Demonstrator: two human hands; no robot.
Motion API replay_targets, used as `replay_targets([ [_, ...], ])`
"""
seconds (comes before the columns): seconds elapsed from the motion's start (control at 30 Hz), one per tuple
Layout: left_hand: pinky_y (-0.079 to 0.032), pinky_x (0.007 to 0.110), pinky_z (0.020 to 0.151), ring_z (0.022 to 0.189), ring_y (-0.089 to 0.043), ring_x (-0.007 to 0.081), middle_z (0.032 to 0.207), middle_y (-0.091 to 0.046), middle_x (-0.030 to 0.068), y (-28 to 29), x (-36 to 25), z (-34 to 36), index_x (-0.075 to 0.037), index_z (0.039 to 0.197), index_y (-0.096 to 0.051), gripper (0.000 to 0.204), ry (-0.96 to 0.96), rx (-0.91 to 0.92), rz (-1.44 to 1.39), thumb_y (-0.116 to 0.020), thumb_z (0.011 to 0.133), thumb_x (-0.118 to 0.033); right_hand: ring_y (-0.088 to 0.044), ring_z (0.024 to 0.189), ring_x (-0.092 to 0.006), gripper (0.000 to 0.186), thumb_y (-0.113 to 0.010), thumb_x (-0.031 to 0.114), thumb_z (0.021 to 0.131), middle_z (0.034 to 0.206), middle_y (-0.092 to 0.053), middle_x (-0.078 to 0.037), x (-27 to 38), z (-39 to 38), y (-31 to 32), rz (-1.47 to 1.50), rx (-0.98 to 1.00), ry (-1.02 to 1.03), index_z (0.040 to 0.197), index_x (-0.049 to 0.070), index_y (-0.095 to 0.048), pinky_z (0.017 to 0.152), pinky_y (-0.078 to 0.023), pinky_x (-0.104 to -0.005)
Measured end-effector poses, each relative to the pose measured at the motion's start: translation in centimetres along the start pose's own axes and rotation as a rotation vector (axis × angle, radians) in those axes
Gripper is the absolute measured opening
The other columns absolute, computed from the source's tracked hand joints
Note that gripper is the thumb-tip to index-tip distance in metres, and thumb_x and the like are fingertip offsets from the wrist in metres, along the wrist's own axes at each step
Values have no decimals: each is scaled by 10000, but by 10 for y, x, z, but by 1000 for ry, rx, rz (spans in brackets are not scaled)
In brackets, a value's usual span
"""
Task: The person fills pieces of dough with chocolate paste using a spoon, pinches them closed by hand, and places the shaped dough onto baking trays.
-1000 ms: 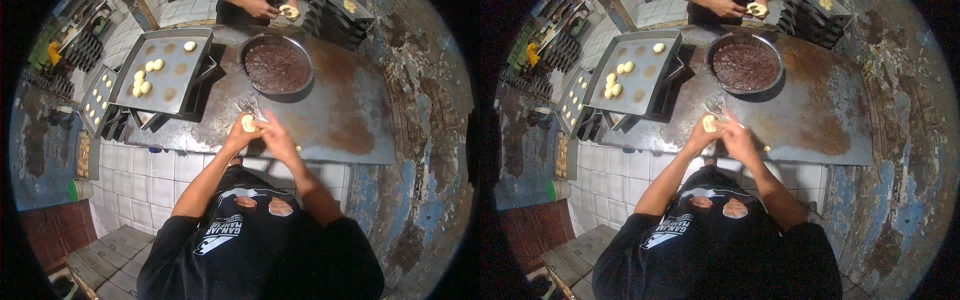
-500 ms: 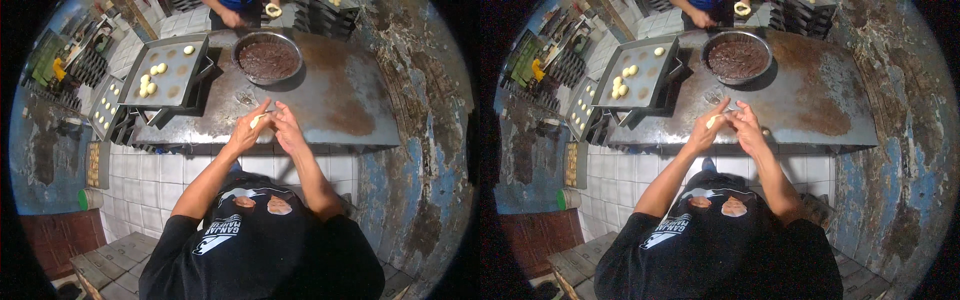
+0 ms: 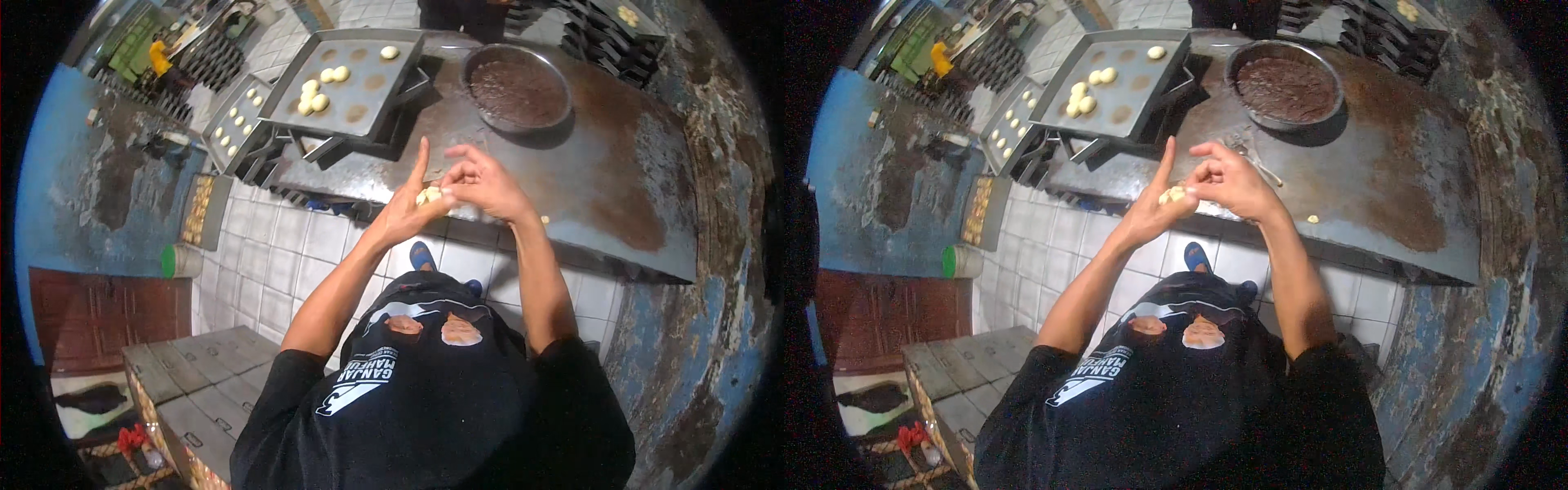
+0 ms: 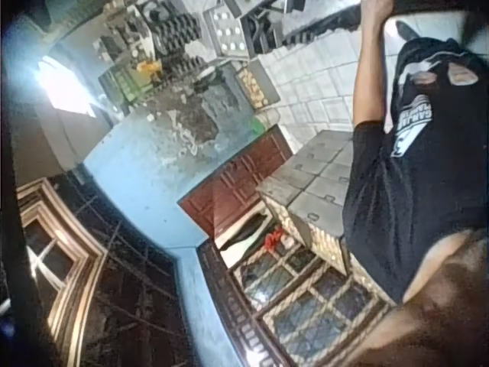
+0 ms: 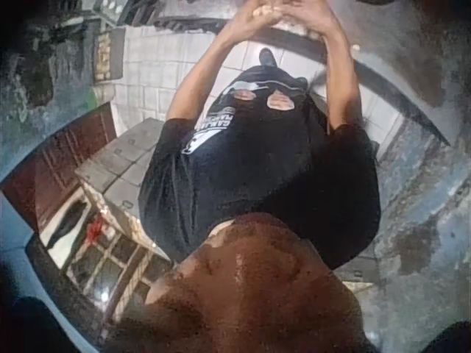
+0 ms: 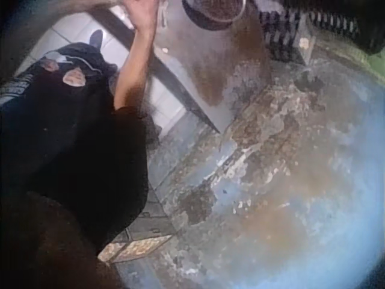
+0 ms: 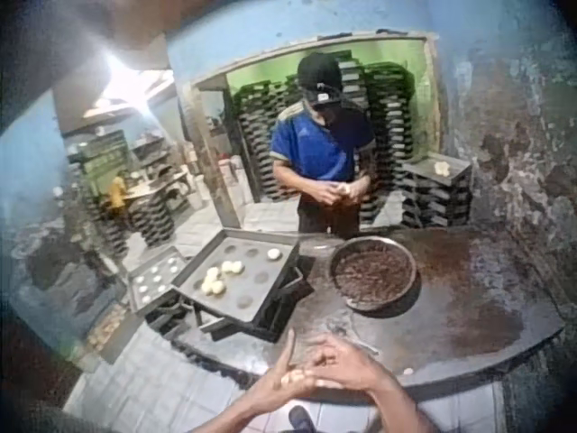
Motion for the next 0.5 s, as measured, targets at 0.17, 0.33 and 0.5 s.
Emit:
replay_targets([
  [0.17,-512,329,908,1037,-616,205,1187,-652,128,39,76,-6,-20,1518,-428,638,222,62,-48,-629,1009,-349,-678,1015,-156,445,-732,79,896,1093,-707,-92,12,31,-69,-370,137,35,1294,-35,-569,927,-537,-326],
  [0.33,-347,389,1186,1488,-358,255,1634,-356,106,75,82,9,-97,1596,-347,696,243,-129,-666,-256,1093,-569,-680,1024,-286,483,-781,194,894,1089,-687,-173,-4,50,-94,-664,-462,610,1269,-24,-568,925,-537,-386],
  [0.5,-296,394,1201,1505,-331,268,1634,-359,131,145,119,34,-109,1585,-356,697,-51,-300,-561,-337,1075,-584,-639,1020,-177,343,-664,260,1018,1108,-658,-68,-75,147,-130,155,-332,46,1235,8,-581,904,-515,-329],
])
Point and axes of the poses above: each hand's wrist, its own z-axis towards the middle knuckle, its own y-axis out of the back of the hand, x = y × z, the point moved 7 cm from there along z, towards the middle knuckle
